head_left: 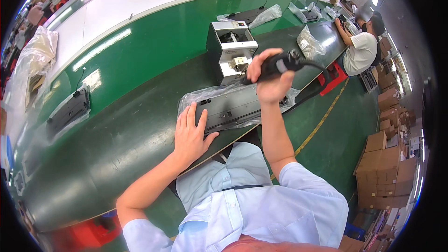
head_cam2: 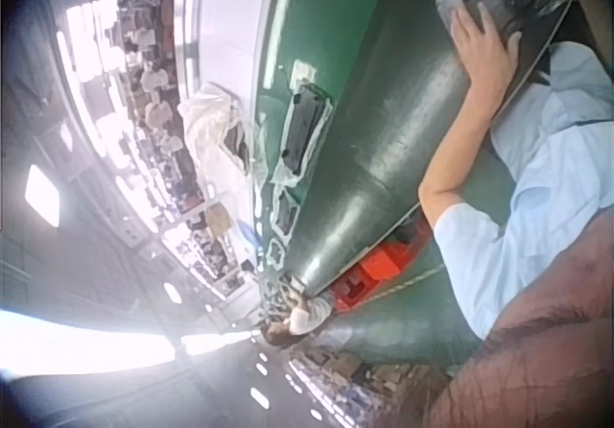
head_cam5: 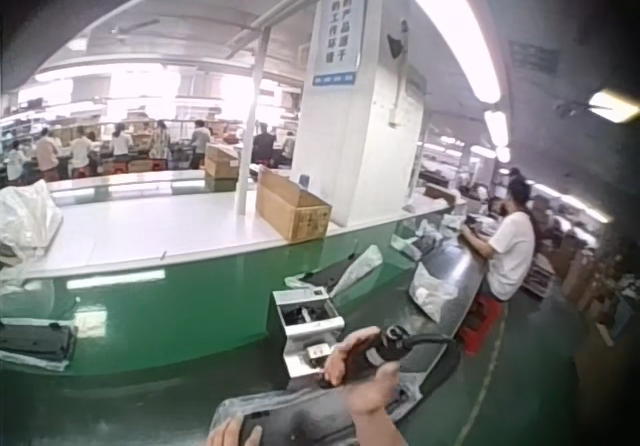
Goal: The person uses an electric screwdriver to fasten components on a plastic housing, then places the assembly onto a conveyor belt. The person repeats this action for multiple units, retrieving new housings from a bag and finished units onto the belt.
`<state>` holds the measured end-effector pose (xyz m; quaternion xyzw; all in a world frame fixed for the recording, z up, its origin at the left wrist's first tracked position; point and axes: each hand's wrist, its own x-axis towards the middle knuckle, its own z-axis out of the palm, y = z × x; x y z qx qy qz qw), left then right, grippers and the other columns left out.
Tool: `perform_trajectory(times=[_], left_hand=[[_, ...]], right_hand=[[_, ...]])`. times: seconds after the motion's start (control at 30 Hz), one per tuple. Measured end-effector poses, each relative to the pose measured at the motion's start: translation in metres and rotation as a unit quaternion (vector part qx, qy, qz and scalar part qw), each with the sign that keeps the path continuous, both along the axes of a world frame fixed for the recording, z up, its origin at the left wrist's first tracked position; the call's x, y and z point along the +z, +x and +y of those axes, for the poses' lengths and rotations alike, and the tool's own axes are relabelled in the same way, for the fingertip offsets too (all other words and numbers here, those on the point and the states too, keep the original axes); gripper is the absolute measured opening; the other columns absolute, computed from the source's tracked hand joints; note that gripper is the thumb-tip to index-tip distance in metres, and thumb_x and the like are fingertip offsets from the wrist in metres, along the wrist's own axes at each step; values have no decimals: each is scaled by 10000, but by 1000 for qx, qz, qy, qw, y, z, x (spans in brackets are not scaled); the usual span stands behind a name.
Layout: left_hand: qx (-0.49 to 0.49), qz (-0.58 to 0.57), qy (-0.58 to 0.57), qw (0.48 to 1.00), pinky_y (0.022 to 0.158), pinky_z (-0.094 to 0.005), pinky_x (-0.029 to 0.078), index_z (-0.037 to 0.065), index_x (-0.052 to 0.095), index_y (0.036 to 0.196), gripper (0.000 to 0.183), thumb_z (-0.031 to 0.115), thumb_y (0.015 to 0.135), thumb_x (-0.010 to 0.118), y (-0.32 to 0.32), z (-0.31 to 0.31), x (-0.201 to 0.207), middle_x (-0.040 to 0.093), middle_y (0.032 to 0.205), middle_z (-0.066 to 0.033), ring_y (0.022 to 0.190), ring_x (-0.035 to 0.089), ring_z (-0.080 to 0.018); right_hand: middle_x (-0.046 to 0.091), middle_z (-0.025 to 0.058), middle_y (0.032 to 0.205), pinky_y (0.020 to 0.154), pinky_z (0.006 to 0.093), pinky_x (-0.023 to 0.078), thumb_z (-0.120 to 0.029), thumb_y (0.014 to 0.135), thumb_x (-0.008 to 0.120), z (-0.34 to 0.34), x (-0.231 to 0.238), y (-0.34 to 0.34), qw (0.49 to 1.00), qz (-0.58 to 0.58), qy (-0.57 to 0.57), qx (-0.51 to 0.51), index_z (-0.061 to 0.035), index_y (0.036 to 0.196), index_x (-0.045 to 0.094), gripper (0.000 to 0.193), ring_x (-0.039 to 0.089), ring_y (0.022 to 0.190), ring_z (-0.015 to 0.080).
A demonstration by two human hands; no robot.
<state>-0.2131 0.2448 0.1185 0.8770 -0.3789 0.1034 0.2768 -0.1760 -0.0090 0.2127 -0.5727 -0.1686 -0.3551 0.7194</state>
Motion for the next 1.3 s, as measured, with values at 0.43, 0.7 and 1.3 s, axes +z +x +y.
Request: perform_trajectory(times=[0.43,0.7,1.3], left_hand=[[-18,34,-34,999,1090,-528,429,-23,615,1265,632,288,776,866,-2,-1,1,448,1433,-310,1307,489,-471],[-10,14,-24,1000,1081,-528,428,4,633,1274,632,327,779,858,-3,0,1,454,1422,-304,1299,492,-467],[-1,4,-21,1000,1089,-533,407,0,655,1242,605,353,788,842,-1,1,1,467,1426,-303,1305,491,-459]], right_hand=[[538,75,671,545,326,457,-811,905,505,1,-6,19,998,63,11,4,1,1077,553,831,520,543,165],[561,77,634,509,298,457,-794,857,614,77,-21,16,979,100,32,177,14,1055,582,832,531,515,152],[540,56,640,514,315,449,-833,862,563,75,-21,15,982,100,20,161,5,1037,567,855,531,542,160]])
